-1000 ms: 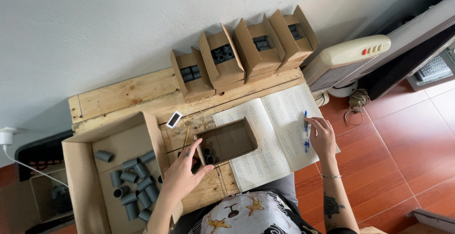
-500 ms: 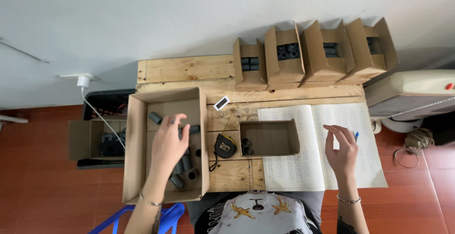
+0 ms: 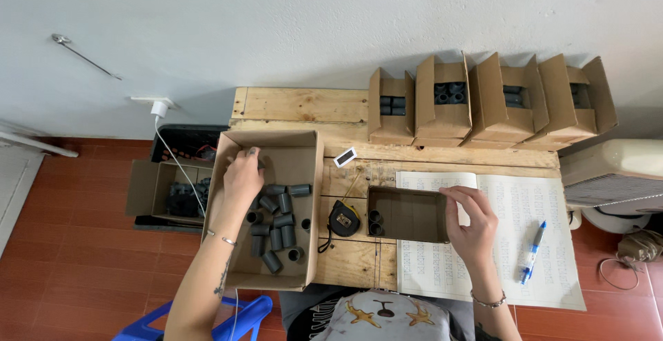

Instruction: The person measures small gray pipe fittings with a tape measure and records the measurements in a notebook. They handle the fittings one at a time, measuring each and then writing down the result before moving to the next item.

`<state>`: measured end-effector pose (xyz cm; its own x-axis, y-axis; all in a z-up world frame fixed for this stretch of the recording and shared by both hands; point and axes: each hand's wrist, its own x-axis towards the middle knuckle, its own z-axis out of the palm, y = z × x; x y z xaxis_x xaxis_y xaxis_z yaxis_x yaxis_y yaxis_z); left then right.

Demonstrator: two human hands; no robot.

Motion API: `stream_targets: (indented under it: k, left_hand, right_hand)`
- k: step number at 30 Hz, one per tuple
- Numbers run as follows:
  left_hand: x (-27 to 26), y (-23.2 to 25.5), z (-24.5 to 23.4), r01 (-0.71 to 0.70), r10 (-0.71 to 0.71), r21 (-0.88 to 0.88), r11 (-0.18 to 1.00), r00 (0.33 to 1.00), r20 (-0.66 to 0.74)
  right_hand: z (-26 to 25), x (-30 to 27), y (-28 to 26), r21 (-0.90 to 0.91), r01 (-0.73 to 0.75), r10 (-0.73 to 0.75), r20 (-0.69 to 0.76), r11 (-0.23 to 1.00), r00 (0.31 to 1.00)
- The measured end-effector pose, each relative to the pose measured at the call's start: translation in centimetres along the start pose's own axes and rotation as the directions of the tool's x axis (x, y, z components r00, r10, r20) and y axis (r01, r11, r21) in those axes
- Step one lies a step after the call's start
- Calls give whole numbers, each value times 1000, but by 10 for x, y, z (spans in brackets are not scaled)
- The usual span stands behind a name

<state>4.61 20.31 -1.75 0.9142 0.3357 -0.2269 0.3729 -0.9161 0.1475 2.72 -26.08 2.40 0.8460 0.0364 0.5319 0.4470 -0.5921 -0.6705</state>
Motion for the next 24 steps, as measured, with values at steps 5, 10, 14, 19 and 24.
stream_targets:
  k: [5, 10, 14, 19, 24]
  left_hand:
    - [-50, 63, -24, -377, 341, -96, 921, 902, -266]
    - [-111, 133, -34, -777, 693, -133, 615, 613, -379]
    - [-125, 154, -31, -869, 774, -133, 477, 487, -405]
    - [-121, 150, -2, -664, 639, -115, 739, 745, -193]
    - [-122, 158, 61, -496, 380, 189, 848, 816, 436]
  right_hand:
    - [27, -1, -26, 225, -149, 109, 181, 963, 977]
    - [55, 5, -58, 394, -366, 116, 530, 843, 840]
    - [79, -12, -38, 450, -544, 218, 593, 708, 775]
    - [60, -2, -35, 428, -560, 341, 487, 709, 804]
    - [45, 11, -40, 376, -429, 302, 352, 821, 886]
